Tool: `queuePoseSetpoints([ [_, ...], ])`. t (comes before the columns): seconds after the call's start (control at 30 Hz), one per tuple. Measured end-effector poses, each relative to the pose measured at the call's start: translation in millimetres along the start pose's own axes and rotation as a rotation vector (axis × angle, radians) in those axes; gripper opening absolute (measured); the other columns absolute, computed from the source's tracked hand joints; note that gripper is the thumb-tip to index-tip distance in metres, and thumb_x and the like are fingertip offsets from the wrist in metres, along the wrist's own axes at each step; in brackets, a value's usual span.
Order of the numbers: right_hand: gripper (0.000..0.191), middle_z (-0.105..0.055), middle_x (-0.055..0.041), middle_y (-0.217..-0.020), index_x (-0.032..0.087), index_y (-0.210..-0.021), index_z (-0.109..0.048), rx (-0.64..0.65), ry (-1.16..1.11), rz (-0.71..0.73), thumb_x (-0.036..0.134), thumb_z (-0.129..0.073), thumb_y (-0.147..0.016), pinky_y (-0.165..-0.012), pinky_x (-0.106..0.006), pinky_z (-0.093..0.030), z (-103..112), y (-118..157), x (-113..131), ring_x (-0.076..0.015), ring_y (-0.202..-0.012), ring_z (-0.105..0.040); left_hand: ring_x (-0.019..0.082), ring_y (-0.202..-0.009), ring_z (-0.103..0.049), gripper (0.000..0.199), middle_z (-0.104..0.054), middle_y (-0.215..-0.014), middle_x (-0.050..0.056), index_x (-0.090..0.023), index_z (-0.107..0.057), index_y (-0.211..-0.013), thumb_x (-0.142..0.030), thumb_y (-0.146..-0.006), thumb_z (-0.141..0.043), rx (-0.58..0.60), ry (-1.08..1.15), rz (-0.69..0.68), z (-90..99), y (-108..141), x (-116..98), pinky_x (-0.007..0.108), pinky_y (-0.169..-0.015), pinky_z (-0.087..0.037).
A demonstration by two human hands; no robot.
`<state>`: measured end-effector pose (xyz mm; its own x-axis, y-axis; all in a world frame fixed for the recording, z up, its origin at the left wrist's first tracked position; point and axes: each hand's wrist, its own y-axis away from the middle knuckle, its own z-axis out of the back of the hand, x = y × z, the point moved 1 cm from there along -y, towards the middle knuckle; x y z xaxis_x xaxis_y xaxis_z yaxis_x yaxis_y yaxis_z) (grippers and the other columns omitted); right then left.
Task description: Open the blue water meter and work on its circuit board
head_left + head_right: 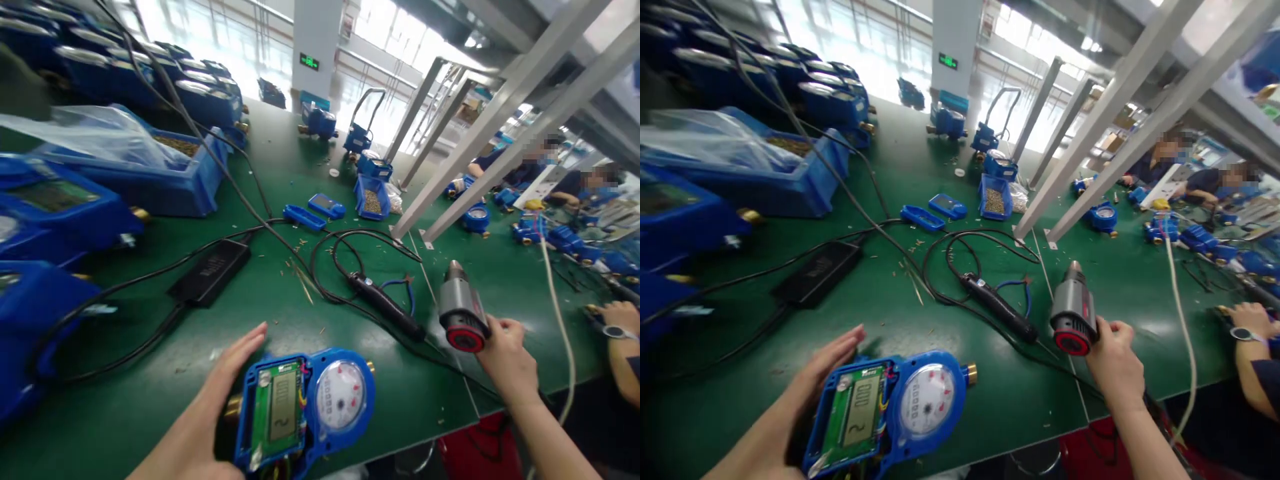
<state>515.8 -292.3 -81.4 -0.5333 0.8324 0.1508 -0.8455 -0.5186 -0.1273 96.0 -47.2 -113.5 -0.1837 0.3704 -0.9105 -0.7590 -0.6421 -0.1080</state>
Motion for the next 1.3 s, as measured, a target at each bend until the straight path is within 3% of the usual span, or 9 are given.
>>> queuePoseSetpoints([
  [0.13,0.053,-0.047,-0.0216,-0.116,0.015,-0.132,-0.051,0.044,0.055,0.111,0.043,-0.051,-0.086,-0.067,-0.055,-0.052,-37.8,-30.8,14.0,-0.0304,-0.071,-0.063,0.043,-0.138,-0.029,0.083,-0.022,-0.155,0.012,-0.031,-0.025,-0.146,-0.074,-0.08,-0.053,0.017,0.217,0.012,-4.9,2.7,-24.0,0.063,-0.112,-0.029],
  [0.23,0.057,-0.053,-0.0248,-0.109,0.003,-0.127,-0.054,0.022,0.026,0.246,0.039,-0.054,-0.082,-0.087,-0.06,-0.048,-22.1,-37.1,28.3,-0.044,-0.101,-0.059,0.042,-0.138,-0.03,0.084,-0.024,-0.153,0.014,-0.029,-0.024,-0.147,-0.076,-0.081,-0.048,-0.007,0.28,-0.033,-11.3,6.5,-16.1,0.061,-0.113,-0.026],
  [0.37,0.047,-0.055,-0.0105,-0.126,0.02,-0.124,-0.054,-0.125,-0.11,0.439,0.052,-0.048,-0.089,-0.105,-0.044,-0.044,33.4,15.7,93.0,-0.0284,-0.119,-0.054,0.048,-0.141,-0.017,0.119,-0.019,-0.155,0.017,-0.028,-0.021,-0.15,-0.095,-0.055,-0.045,0.0,0.2,-0.162,-15.3,13.0,-5.0,0.065,-0.115,-0.015],
  [0.47,0.07,-0.043,-0.0148,-0.143,0.017,-0.138,-0.038,0.154,-0.48,1.062,0.06,-0.057,-0.086,-0.101,-0.037,-0.05,51.4,77.0,174.6,-0.0254,-0.131,-0.047,0.05,-0.141,-0.018,0.137,-0.015,-0.157,0.019,-0.029,-0.01,-0.153,-0.094,-0.04,-0.055,0.04,0.107,-0.198,-12.4,13.7,-9.8,0.068,-0.113,-0.016],
  [0.53,0.095,-0.035,-0.0207,-0.148,0.01,-0.141,-0.032,0.218,-0.462,1.251,0.058,-0.075,-0.072,-0.103,-0.045,-0.049,49.2,102.4,218.6,-0.0316,-0.137,-0.039,0.048,-0.139,-0.026,0.137,-0.019,-0.156,0.018,-0.032,-0.007,-0.152,-0.088,-0.042,-0.066,0.079,0.093,-0.171,-7.8,11.8,-16.9,0.066,-0.112,-0.024],
  [0.67,0.123,-0.055,-0.0203,-0.131,0.006,-0.143,-0.027,0.361,-0.38,1.177,0.041,-0.092,-0.045,-0.095,-0.047,-0.056,38.3,107.4,255.0,-0.032,-0.119,-0.057,0.04,-0.13,-0.044,0.11,-0.033,-0.148,0.016,-0.029,-0.016,-0.149,-0.071,-0.065,-0.075,0.16,0.264,-0.098,2.7,5.0,-31.5,0.052,-0.101,-0.049],
  [0.9,0.078,-0.062,-0.0191,-0.117,0.003,-0.129,-0.047,0.214,-0.42,1.315,0.042,-0.069,-0.065,-0.084,-0.043,-0.061,41.4,96.9,257.7,-0.0292,-0.102,-0.064,0.031,-0.131,-0.041,0.101,-0.038,-0.141,0.01,-0.028,-0.018,-0.143,-0.011,-0.058,-0.071,0.179,0.134,-0.106,10.3,-9.9,-50.9,0.047,-0.113,-0.037],
  [1.07,0.074,-0.063,-0.0193,-0.115,0.0,-0.128,-0.046,0.205,-0.439,1.311,0.041,-0.064,-0.069,-0.085,-0.041,-0.06,41.5,96.9,264.3,-0.028,-0.102,-0.063,0.028,-0.131,-0.041,0.096,-0.041,-0.139,0.009,-0.027,-0.021,-0.144,-0.018,-0.065,-0.075,0.156,0.182,-0.183,9.5,-13.1,-45.5,0.042,-0.112,-0.039],
  [1.3,0.076,-0.064,-0.0145,-0.108,0.006,-0.126,-0.049,0.292,-0.471,1.178,0.041,-0.068,-0.061,-0.075,-0.038,-0.061,35.4,97.3,263.9,-0.0258,-0.092,-0.064,0.035,-0.132,-0.042,0.1,-0.044,-0.143,0.014,-0.023,-0.022,-0.147,-0.03,-0.066,-0.081,0.166,0.088,-0.207,9.7,-7.5,-30.2,0.052,-0.114,-0.036],
])
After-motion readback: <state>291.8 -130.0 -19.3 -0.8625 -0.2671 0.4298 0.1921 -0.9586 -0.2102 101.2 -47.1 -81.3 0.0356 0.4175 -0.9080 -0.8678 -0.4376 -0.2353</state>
